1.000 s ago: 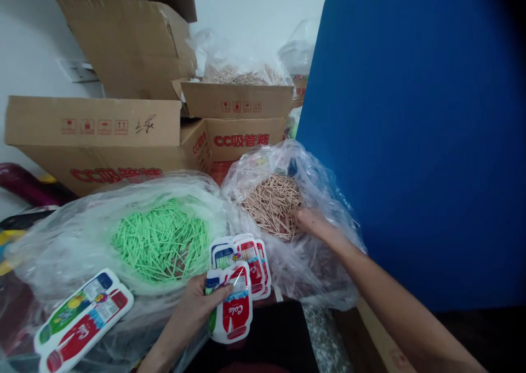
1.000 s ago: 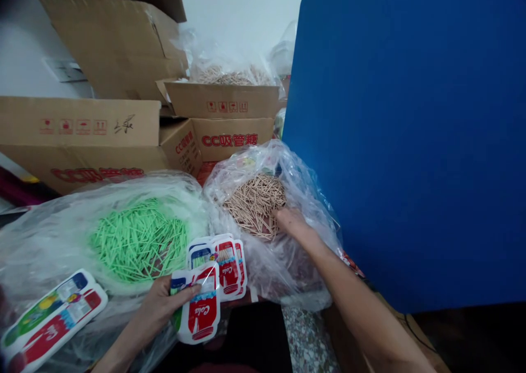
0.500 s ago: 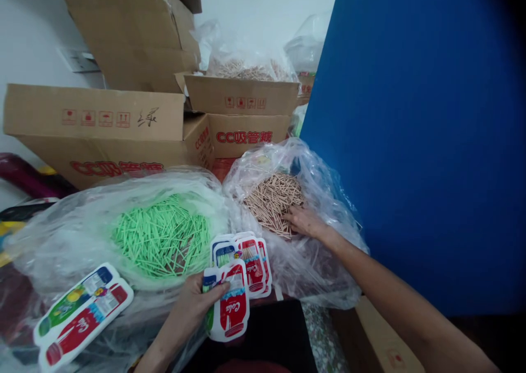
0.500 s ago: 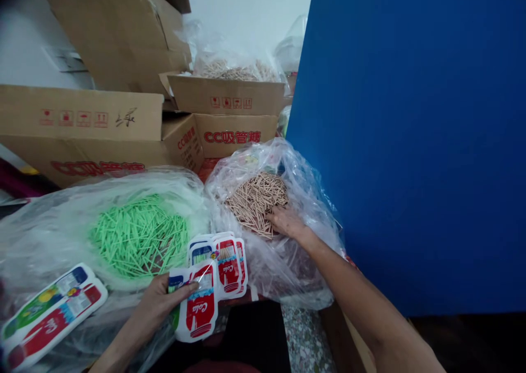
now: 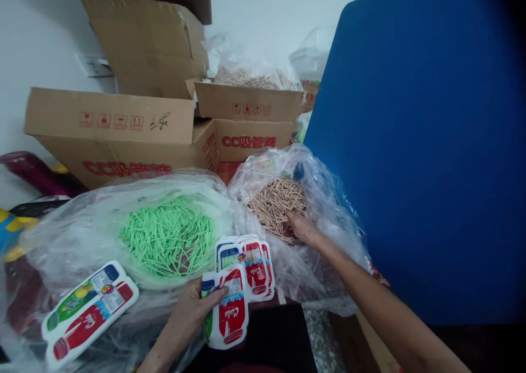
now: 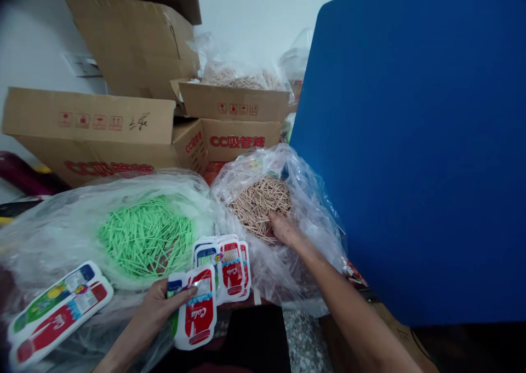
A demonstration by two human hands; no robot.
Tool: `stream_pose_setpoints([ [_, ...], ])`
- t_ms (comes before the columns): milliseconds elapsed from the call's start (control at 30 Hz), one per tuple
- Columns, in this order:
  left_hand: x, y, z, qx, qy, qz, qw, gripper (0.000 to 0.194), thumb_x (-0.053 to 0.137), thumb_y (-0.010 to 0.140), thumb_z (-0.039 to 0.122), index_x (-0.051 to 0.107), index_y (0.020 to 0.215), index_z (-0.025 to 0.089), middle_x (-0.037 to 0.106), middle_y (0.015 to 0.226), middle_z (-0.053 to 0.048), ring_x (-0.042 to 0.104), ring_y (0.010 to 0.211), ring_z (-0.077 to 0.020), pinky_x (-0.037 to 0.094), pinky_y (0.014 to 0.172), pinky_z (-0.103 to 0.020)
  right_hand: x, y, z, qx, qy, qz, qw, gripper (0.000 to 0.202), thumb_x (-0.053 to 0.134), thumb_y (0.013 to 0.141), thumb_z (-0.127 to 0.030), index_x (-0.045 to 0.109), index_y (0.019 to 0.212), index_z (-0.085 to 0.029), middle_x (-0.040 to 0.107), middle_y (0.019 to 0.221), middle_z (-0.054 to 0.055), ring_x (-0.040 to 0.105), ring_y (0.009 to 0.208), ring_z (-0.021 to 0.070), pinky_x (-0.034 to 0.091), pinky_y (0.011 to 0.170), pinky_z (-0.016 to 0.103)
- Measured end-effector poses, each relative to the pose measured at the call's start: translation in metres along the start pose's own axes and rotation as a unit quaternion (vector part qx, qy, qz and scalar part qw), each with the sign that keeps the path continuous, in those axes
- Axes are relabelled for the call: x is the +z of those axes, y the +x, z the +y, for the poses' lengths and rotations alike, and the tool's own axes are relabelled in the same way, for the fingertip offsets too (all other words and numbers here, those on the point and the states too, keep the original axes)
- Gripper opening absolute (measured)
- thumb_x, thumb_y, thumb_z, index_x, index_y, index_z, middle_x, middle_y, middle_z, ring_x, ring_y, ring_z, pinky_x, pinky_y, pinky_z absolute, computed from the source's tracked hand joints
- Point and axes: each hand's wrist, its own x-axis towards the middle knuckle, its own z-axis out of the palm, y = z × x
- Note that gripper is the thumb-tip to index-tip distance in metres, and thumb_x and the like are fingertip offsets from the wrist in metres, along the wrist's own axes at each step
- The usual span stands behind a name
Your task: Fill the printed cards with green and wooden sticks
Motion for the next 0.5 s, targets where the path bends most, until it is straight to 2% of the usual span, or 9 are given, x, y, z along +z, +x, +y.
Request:
stream_pose_setpoints([
  [67,-0.001,0.000,-0.003,0.003,-0.008,-0.004,1.000,0.026,0.071,0.072,0.036,0.070,0.084,0.012,0.075,0.080,-0.007,0.068,0.072,-0.0230,0.052,0.067,-0.028,0.006,0.001,-0.002,0.043,0.077,0.032,0.996,0.026,0.033,0.091,-0.028,0.057,0.087,-0.018,0.064,0.075,0.005,0.058,0.072,0.0189,0.042,0.074,0.032],
  [133,0.000,0.000,-0.005,0.000,-0.016,-0.009,1.000,0.026,0.071,0.073,0.035,0.070,0.085,0.012,0.075,0.081,-0.007,0.068,0.071,-0.0225,0.052,0.066,-0.028,0.014,0.003,-0.006,0.076,0.157,0.069,0.982,0.033,0.026,0.091,-0.033,0.055,0.094,-0.018,0.063,0.073,0.005,0.059,0.067,0.0185,0.044,0.066,0.031],
  [267,0.002,-0.001,-0.003,-0.011,-0.027,-0.003,1.000,0.026,0.072,0.071,0.034,0.069,0.084,0.012,0.075,0.079,-0.006,0.068,0.070,-0.0224,0.052,0.065,-0.028,0.031,0.004,-0.011,0.105,0.294,0.131,0.941,0.040,0.022,0.089,-0.044,0.050,0.105,-0.019,0.065,0.083,0.007,0.063,0.077,0.0209,0.048,0.068,0.033],
  [400,0.003,-0.001,-0.002,-0.011,-0.024,0.001,1.000,0.027,0.073,0.070,0.034,0.070,0.084,0.012,0.075,0.079,-0.006,0.067,0.070,-0.0220,0.051,0.065,-0.028,0.042,-0.001,-0.012,0.127,0.382,0.151,0.903,0.045,0.029,0.082,-0.061,0.050,0.095,-0.024,0.065,0.080,0.006,0.064,0.072,0.0229,0.050,0.067,0.037],
  [500,0.006,-0.001,-0.002,-0.017,-0.027,0.004,0.999,0.027,0.074,0.068,0.035,0.070,0.081,0.012,0.075,0.076,-0.006,0.067,0.068,-0.0220,0.051,0.064,-0.027,0.045,-0.004,-0.010,0.137,0.412,0.157,0.887,0.043,0.037,0.079,-0.064,0.051,0.090,-0.025,0.064,0.077,0.004,0.063,0.073,0.0229,0.050,0.070,0.037],
])
